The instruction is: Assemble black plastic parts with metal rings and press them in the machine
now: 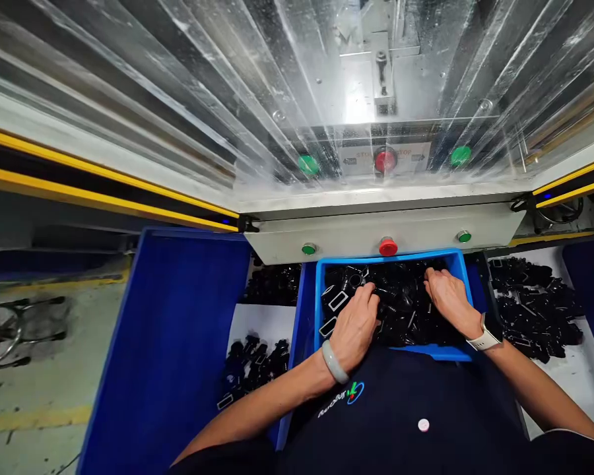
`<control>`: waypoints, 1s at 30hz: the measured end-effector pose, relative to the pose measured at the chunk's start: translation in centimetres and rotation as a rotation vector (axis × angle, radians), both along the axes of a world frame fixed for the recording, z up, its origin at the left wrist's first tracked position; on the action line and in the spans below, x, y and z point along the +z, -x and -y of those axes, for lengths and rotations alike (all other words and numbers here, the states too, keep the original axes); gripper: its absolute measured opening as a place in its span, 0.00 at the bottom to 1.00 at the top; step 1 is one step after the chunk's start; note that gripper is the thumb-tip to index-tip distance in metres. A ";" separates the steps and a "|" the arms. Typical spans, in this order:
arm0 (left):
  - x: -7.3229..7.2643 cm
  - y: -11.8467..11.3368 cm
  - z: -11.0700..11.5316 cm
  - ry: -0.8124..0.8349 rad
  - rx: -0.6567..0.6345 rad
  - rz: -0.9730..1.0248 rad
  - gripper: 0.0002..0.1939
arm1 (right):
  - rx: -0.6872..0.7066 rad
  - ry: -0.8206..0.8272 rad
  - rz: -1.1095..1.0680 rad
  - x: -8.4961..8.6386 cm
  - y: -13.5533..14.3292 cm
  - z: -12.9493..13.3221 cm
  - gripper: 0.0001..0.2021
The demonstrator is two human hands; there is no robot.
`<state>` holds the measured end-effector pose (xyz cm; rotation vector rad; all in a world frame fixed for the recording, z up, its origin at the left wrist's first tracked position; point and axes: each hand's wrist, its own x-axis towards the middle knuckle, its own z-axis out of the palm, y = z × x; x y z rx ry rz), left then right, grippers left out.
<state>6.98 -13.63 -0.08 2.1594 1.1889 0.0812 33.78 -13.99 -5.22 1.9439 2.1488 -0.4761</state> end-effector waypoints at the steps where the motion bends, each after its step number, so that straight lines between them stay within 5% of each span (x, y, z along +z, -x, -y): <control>1: 0.2 0.3 0.0 0.035 0.024 0.046 0.18 | 0.001 0.001 0.004 0.2 -0.1 0.1 0.11; 6: 2.0 0.6 -0.2 0.259 0.178 0.432 0.17 | 0.014 0.012 0.037 0.7 -0.5 0.7 0.17; 9: 2.6 -0.2 -0.7 0.439 0.338 0.678 0.12 | 0.015 0.017 0.066 1.0 -0.3 0.8 0.18; 14: 3.4 -1.9 -1.8 0.552 0.655 0.966 0.20 | -0.004 0.020 0.100 1.6 0.2 0.7 0.18; 19: 4.5 -1.9 -4.2 1.199 0.904 1.181 0.21 | -0.042 -0.016 0.062 2.7 -0.7 0.5 0.19; 24: 3.8 -1.9 -5.6 1.409 1.169 1.242 0.12 | -0.222 -0.199 -0.388 5.0 -1.5 -0.7 0.14; 30: 3.3 -3.3 -5.9 1.428 1.220 1.307 0.04 | -0.405 -0.340 -0.902 9.7 1.8 -1.4 0.09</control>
